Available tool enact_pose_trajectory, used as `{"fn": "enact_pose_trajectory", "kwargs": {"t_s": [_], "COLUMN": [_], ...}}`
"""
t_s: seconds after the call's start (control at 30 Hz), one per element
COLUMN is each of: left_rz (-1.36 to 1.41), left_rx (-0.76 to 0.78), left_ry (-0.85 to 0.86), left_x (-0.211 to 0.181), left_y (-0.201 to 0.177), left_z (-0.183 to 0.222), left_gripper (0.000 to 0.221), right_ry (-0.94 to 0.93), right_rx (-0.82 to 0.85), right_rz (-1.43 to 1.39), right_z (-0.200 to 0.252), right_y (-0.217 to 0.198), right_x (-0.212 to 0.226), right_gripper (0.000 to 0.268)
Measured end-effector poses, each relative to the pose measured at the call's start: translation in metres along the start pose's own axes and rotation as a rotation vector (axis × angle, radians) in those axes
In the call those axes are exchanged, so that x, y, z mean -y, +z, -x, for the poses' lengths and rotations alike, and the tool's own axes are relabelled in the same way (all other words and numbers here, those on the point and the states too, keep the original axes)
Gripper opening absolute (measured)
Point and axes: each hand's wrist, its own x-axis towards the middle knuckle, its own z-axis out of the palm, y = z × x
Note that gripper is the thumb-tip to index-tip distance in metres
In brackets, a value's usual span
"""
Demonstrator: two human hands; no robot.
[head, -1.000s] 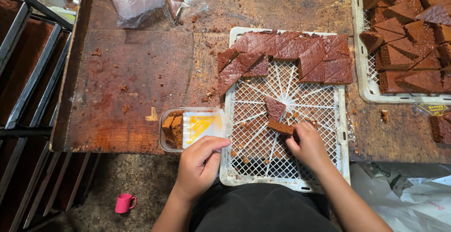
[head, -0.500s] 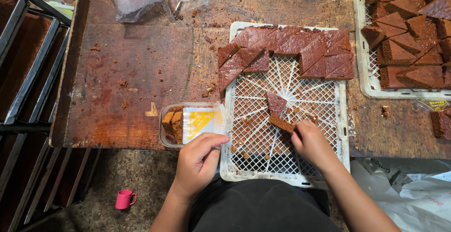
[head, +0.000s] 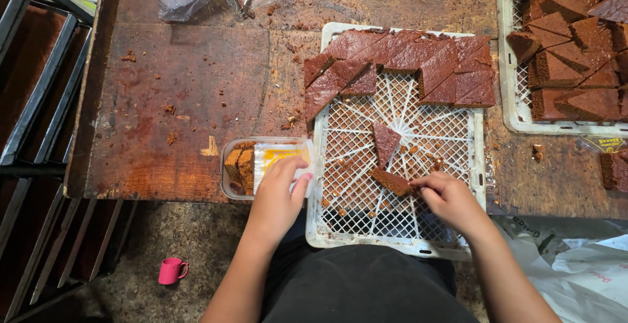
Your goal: Packaging brownie pieces into individual plastic bags and placing them into a container.
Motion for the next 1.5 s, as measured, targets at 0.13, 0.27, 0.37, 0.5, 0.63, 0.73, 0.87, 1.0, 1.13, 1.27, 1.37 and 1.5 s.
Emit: {"fn": "enact_pose_trajectory", "kwargs": {"t_s": [0.13, 0.27, 0.37, 0.5, 0.63, 0.73, 0.87, 1.0, 1.13, 1.27, 1.37, 1.5], "left_rz": [0.002, -0.003, 0.051, 0.167, 0.189, 0.272, 0.232, 0.126, 0.234, 0.087, -0.064, 0.009], "left_rx": [0.259, 0.067, 0.023, -0.101, -0.178, -0.079, 0.245, 0.195, 0.408, 0.107, 0.273, 0.277], "left_ry": [-0.193, -0.101, -0.128, -0.160, -0.172, -0.086, -0.123, 0.178, 0.465, 0.213, -0.209, -0.451], "left_x": [0.001, 0.007, -0.004, 0.003, -0.009, -0.031, -0.070, -0.066, -0.081, -0.032, -0.024, -0.030], "left_y": [0.002, 0.002, -0.006, 0.004, -0.003, -0.011, -0.012, 0.022, 0.017, 0.017, -0.001, -0.015], "left_z": [0.002, 0.005, -0.001, 0.007, 0.004, -0.007, -0.013, -0.003, 0.011, 0.006, -0.002, 0.001], "left_gripper": [0.015, 0.005, 0.004, 0.011, 0.011, 0.030, 0.053, 0.063, 0.063, 0.024, 0.018, 0.018], "right_ry": [0.169, -0.074, -0.219, -0.139, -0.035, -0.201, -0.456, -0.517, -0.154, -0.018, -0.366, 0.218], "right_rx": [0.023, -0.111, -0.104, -0.360, -0.303, -0.351, -0.247, -0.043, -0.252, 0.039, -0.359, -0.001], "right_rz": [0.248, 0.269, 0.114, -0.534, -0.870, -0.576, -0.455, -0.068, -0.243, -0.211, -0.301, -0.077], "right_z": [0.001, 0.002, -0.003, -0.001, -0.008, -0.013, 0.013, 0.006, -0.010, -0.013, -0.026, -0.070], "right_y": [-0.009, 0.004, 0.028, 0.046, 0.012, -0.003, 0.010, 0.030, 0.021, -0.020, -0.012, 0.009], "right_x": [0.011, -0.004, -0.018, -0.007, 0.029, 0.055, 0.123, 0.147, 0.126, 0.146, 0.127, 0.141], "right_gripper": [0.028, 0.037, 0.050, 0.055, 0.035, 0.025, 0.038, 0.028, 0.018, 0.054, 0.044, 0.054]}}
